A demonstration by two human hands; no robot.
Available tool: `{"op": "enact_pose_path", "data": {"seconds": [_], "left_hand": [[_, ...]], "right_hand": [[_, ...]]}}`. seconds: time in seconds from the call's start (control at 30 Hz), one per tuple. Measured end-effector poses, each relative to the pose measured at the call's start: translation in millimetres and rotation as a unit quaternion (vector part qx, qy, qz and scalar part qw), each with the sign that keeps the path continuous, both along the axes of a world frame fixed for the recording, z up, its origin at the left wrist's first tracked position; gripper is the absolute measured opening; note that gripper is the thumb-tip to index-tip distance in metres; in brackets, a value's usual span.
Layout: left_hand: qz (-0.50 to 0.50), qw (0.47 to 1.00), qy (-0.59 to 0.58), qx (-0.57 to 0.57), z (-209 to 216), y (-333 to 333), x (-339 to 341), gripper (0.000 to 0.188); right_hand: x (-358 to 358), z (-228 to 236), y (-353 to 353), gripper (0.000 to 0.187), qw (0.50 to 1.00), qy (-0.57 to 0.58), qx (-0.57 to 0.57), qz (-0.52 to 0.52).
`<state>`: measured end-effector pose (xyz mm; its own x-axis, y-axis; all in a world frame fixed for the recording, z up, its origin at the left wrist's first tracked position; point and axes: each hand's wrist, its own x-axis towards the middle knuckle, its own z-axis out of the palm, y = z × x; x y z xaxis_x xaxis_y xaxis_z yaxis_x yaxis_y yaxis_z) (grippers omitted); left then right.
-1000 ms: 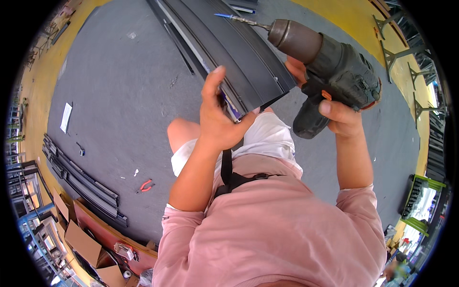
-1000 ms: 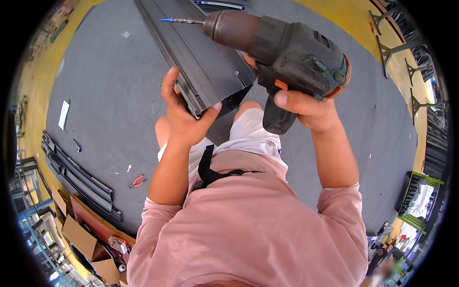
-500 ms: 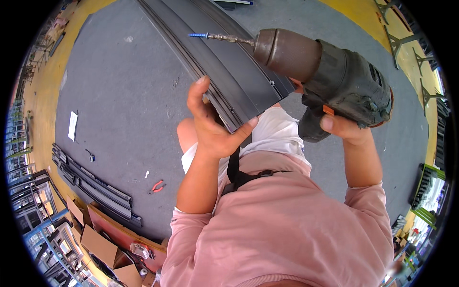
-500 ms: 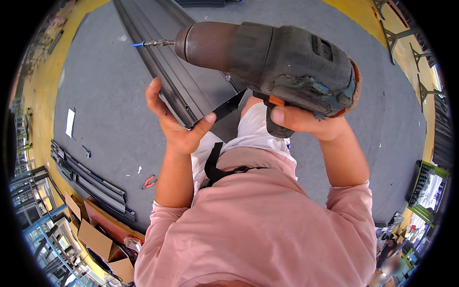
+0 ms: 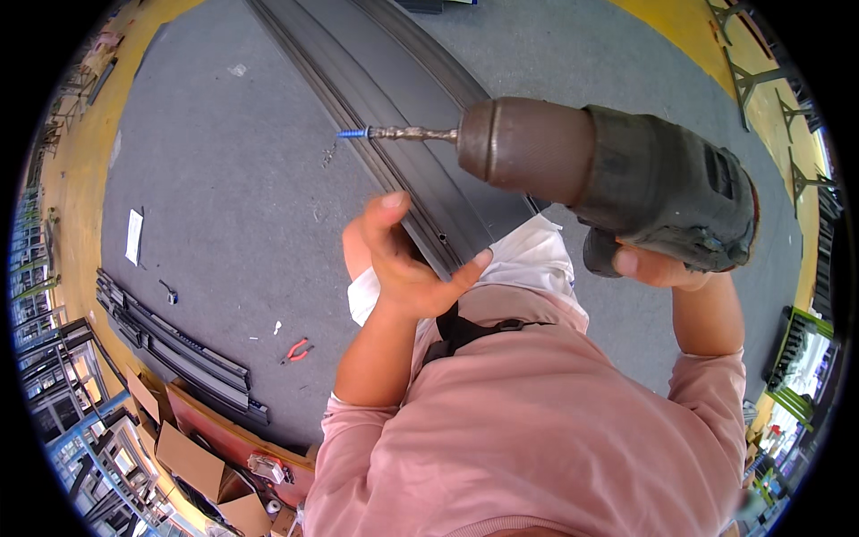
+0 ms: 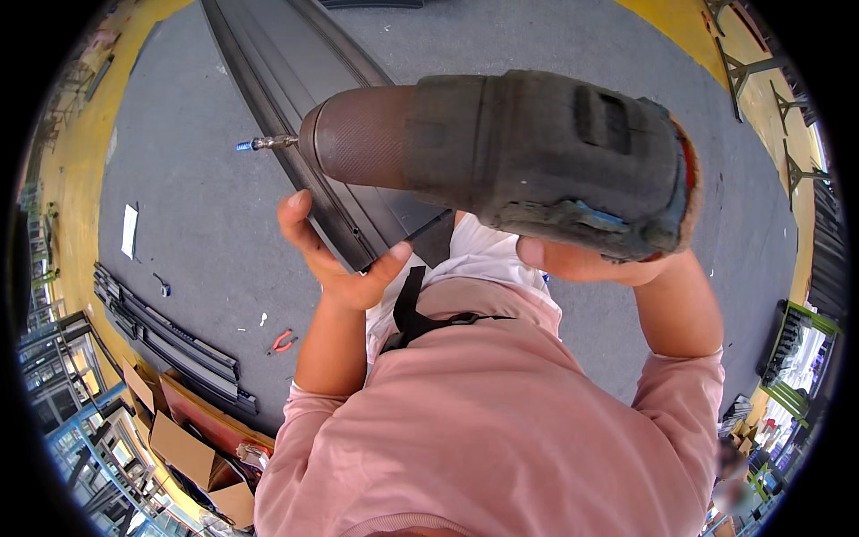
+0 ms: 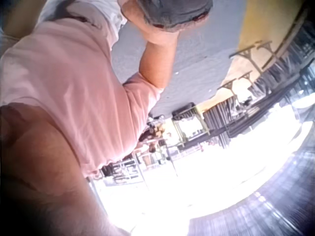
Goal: The person assembles a window frame using metal profiles and a cordless drill. They align the profiles, insert screws, and tighten them to form a rectangular structure. The person handles the frame parts on the floor and occasionally stands to adjust the assembly.
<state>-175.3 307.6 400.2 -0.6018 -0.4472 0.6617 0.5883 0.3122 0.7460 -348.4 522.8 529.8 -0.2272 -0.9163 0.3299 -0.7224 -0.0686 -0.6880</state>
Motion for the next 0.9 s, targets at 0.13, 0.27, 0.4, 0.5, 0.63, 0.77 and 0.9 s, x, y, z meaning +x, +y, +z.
{"op": "enact_pose_path", "data": {"seconds": [0.13, 0.27, 0.4, 0.5, 0.63, 0.77, 0.9], "left_hand": [[-0.025, 0.999, -0.017, -0.017, -1, -7, 2, 0.11], [-0.088, 0.993, -0.069, -0.027, 13, -19, 6, 0.133], [-0.145, 0.979, -0.128, -0.065, 34, -34, 9, 0.144], [-0.137, 0.972, -0.169, -0.088, 43, -41, 10, 0.139], [-0.064, 0.959, -0.257, -0.098, 53, -47, 22, 0.122], [-0.021, 0.972, -0.216, -0.087, 41, -53, 21, 0.1], [-0.034, 0.977, -0.198, -0.066, 29, -49, 25, 0.095]], "right_hand": [[-7, 2, -18, 0.037, 0.999, -0.012, 0.001, 0.03], [-8, -11, -23, 0.038, 0.997, 0.036, 0.019, 0.067], [-13, -15, -22, 0.038, 0.989, 0.077, 0.071, 0.101], [-16, -3, -22, 0.042, 0.988, 0.05, 0.099, 0.11], [-22, 8, -29, 0.048, 0.984, -0.056, 0.114, 0.125], [-18, 9, -37, 0.053, 0.951, -0.26, 0.146, 0.086], [1, 2, -51, 0.059, 0.81, -0.555, 0.178, -0.071]]}}
